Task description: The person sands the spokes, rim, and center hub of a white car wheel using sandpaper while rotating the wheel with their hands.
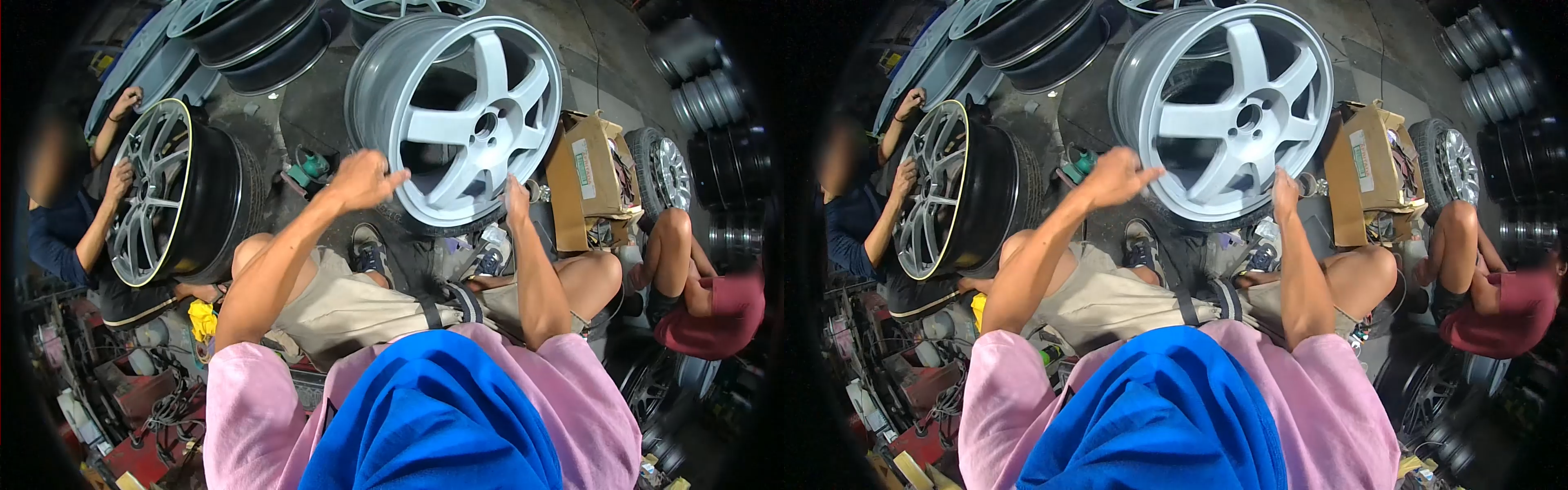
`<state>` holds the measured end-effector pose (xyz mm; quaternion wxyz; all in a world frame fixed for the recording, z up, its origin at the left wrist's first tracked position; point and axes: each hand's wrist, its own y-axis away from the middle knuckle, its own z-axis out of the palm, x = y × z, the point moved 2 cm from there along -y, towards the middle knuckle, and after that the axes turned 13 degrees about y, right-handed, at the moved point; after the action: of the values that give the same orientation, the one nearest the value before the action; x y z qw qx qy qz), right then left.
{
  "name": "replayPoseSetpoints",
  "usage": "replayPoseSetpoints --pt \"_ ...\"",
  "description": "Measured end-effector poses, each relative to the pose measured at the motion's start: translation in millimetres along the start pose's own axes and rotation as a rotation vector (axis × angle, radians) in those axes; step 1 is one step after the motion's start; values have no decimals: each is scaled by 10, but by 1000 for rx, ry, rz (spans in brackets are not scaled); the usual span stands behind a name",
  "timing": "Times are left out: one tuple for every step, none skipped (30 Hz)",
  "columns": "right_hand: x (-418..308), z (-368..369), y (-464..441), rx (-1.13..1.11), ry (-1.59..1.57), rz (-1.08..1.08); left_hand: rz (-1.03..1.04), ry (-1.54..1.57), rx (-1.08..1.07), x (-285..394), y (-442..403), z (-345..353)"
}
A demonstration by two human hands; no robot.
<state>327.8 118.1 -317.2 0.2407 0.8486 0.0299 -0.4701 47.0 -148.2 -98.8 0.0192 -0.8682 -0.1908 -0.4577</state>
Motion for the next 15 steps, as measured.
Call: replayPoseSetpoints --pt "-43 69 159 -22 -133 93 -2 -77 42 67 -118 -143" --pt "86 174 194 -87 -127 100 152 -192 146 182 -212 -293" --pt "47 291 398 -54 -257 118 223 -139 257 316 -319 -415" --pt "-477 330 936 -133 -282 152 324 -159 431 410 -475 -500" --pt "-563 473 1122 -156 -385 244 327 -184 515 602 -627 -603" --pt "-728 581 1338 -252 -519 276 340 -242 585 690 -839 -660" --pt "-505 776 1251 -278 -632 273 413 -281 678 657 -1134 -647" --pt "-726 802 1434 -275 -657 276 416 -276 675 666 -1361 -619" --pt "-766 821 1434 -315 -646 278 506 -208 712 772 -1509 -597" --pt "-768 808 1420 -353 -635 283 595 -138 745 832 -1604 -544" --pt "-718 780 1398 -407 -574 210 595 -133 733 833 -1660 -488" --pt "-624 720 1407 -405 -579 224 589 -158 666 932 -1578 -484" --pt "-553 618 1399 -371 -296 27 582 -186 606 985 -1508 -498" --pt "-503 517 1383 -335 -10 -172 571 -190 605 999 -1432 -525" --pt "-498 406 1376 -132 170 -384 582 -181 643 975 -1355 -562"
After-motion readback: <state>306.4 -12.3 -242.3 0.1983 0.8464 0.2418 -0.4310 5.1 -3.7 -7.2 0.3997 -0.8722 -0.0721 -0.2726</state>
